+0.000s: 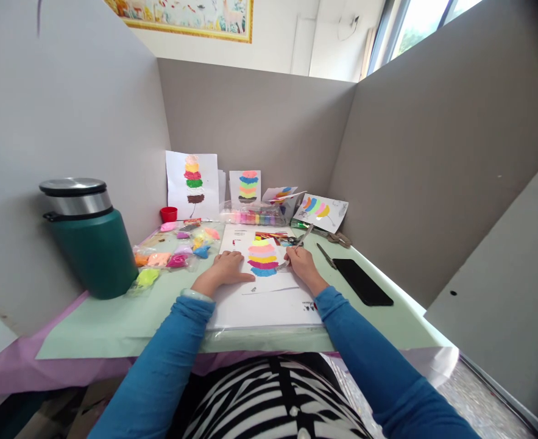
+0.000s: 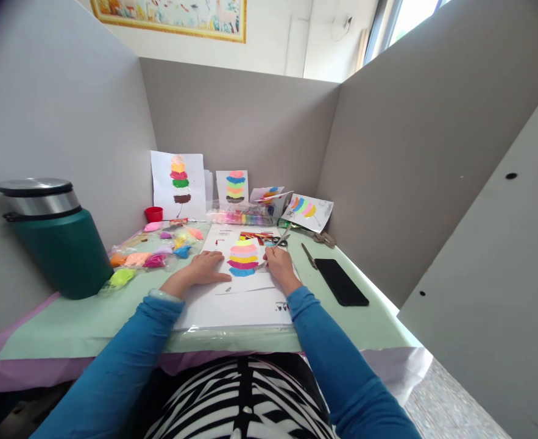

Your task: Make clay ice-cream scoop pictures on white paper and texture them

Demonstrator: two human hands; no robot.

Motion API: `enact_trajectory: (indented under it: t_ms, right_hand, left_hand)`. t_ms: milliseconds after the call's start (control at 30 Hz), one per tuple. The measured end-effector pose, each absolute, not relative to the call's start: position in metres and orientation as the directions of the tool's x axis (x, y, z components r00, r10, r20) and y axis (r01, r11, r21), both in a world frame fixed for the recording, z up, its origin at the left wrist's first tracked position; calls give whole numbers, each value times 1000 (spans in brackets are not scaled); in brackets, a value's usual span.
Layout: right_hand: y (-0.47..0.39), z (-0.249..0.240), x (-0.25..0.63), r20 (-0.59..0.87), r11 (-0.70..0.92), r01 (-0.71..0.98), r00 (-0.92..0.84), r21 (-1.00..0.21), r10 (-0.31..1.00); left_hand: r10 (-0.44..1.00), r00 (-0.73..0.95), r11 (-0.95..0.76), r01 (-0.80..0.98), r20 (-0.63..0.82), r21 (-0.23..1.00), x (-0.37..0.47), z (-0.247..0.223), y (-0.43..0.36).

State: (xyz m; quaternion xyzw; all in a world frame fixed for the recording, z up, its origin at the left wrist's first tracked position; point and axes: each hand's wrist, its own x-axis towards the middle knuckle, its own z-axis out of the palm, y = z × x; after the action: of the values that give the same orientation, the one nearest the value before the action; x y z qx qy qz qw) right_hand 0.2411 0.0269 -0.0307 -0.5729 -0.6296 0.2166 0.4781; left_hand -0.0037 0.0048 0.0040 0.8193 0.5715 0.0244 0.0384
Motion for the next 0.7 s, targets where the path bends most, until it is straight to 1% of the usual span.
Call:
enact_trajectory:
  t_ms: [133,233,367,433,500,567,633,700]
  right_hand:
    - [26,-29,242,344,221,509,160,-832,925]
    - [26,-29,242,347,243,482,137,-841,928]
    - [26,-29,242,344,222,535,139,-815,928]
    - [25,-28,241,357,228,534,151,-814,922]
    - [24,-29,239,372,266,499,124,-825,920]
    - [23,-29,236,375,307,468,55,-828,926]
    - [22,-30,233,369,326,477,-4,-816,930]
    - [23,-30,233,365,311,520,1,-795,931]
  left_hand:
    - [937,348,-346,932,1,103,-4,3,5]
    - [938,346,-344,932,2,112,-4,3,5]
    - [937,350,-348,932,0,104,-4,4,4]
    - [938,346,-344,934,-4,100,-4,4,5]
    - [938,346,-344,934,-3,98,-4,3,6]
    - [936,352,-351,931,5,97,-4,2,7]
    - [934,357,-357,929,12,97,-5,1,7]
    - [934,358,-358,928,16,103,-5,1,7]
